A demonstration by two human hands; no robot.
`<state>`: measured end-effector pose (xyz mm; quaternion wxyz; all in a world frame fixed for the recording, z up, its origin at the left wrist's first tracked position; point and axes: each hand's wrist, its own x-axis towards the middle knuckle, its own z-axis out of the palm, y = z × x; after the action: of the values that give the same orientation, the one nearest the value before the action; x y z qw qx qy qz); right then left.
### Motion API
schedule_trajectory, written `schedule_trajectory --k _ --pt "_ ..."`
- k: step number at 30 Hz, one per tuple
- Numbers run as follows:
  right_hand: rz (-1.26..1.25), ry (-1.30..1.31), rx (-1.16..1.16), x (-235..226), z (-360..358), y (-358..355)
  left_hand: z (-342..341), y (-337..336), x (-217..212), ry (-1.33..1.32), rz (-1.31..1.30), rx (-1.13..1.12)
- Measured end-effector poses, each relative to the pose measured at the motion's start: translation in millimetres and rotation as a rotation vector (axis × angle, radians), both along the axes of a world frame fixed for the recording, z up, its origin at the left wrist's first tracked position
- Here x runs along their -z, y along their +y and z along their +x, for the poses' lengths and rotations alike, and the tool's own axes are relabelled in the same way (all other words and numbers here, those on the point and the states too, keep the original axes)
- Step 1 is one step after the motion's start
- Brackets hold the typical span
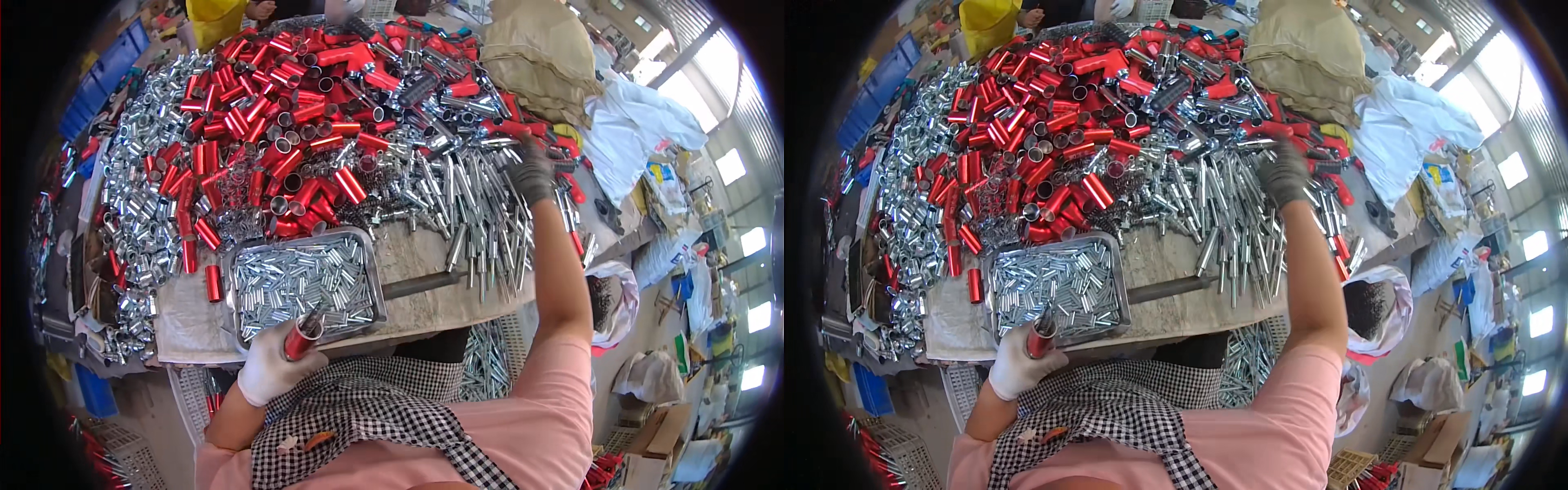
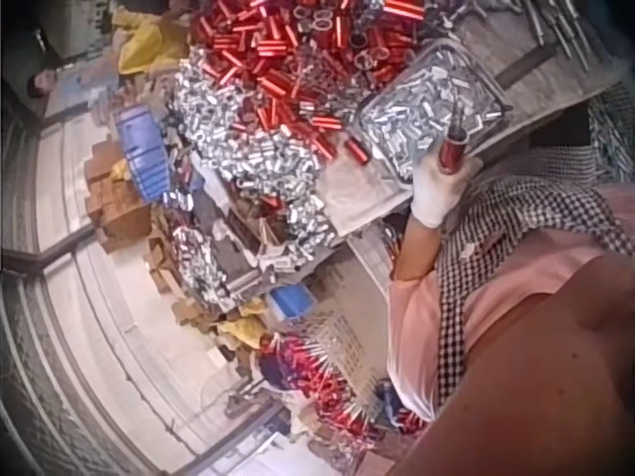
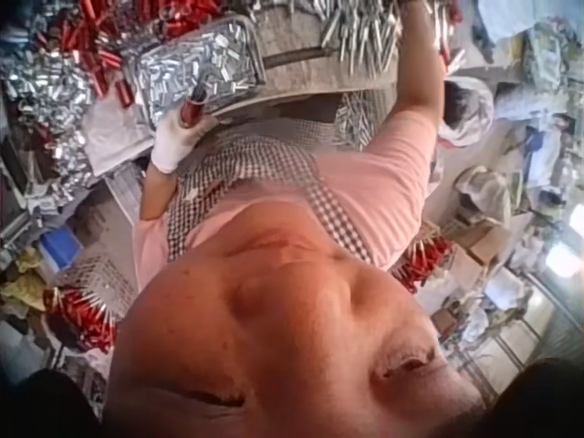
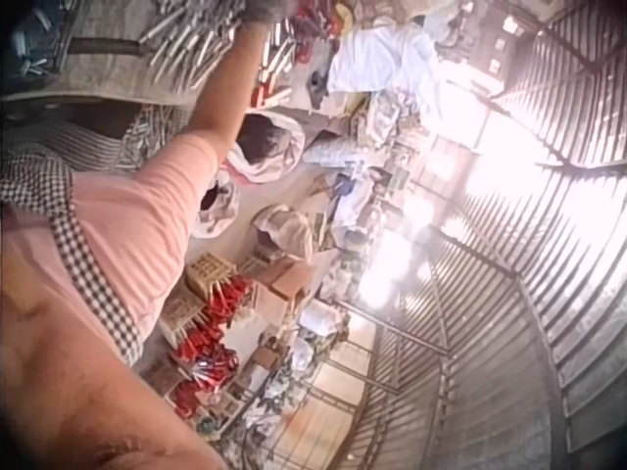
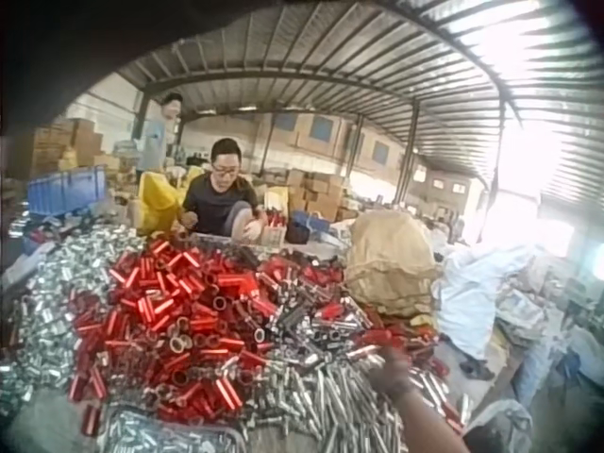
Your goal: Using a manual crimping tool to attach red metal sleeves to silver metal pins or rods at a workstation.
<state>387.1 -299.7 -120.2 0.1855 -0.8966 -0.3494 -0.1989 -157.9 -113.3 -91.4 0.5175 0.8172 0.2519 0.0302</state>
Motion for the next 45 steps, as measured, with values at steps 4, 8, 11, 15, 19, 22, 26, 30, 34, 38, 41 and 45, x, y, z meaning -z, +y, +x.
schedule_trajectory --k 4,8,11,15,19,22,26,30,34,38,41,45 --pt "-0.452 -0.114 0.543 -5.8 79.1 -46.7 -1.7 1.8 8.4 -0.022 -0.004 -0.038" --pt "-0.621 -0.084 0.498 21.7 110.9 -58.6 -6.9 1.8 9.6 -0.024 0.030 -0.043" --pt "-0.590 -0.020 0.437 11.9 119.0 -45.5 -6.8 3.2 12.2 -0.014 0.044 -0.011" --pt "-0.620 0.141 0.303 -43.3 60.1 -18.1 -12.7 -7.0 5.8 -0.051 0.101 -0.004" --pt "0.436 0.892 -0.098 -48.3 35.5 -57.5 -3.9 -8.2 7.9 -0.158 0.207 0.071" --pt "0.619 1.230 -0.490 -75.3 -90.4 -55.9 -5.6 -9.0 22.0 -0.225 0.372 0.150" --pt "0.225 1.503 -0.584 -86.5 -256.6 -25.7 -19.1 -13.3 24.2 -0.200 0.600 0.124" --pt "-0.124 1.392 -0.727 -68.5 -323.3 -21.4 -48.6 -11.7 13.8 -0.174 0.768 0.189" --pt "-0.103 1.692 -0.647 -65.9 -355.4 -19.6 -70.0 -16.5 11.0 -0.073 0.864 0.253" --pt "-0.253 1.389 -0.796 -58.3 -378.2 -18.5 -84.4 -24.3 11.5 0.073 0.727 0.289" --pt "-0.199 -0.029 -1.464 -60.9 -390.2 -6.6 -84.5 -20.1 5.7 0.140 0.196 0.526" --pt "-0.216 -0.301 -1.825 -64.8 -404.7 9.3 -89.1 -23.4 22.4 0.196 -0.381 0.685"
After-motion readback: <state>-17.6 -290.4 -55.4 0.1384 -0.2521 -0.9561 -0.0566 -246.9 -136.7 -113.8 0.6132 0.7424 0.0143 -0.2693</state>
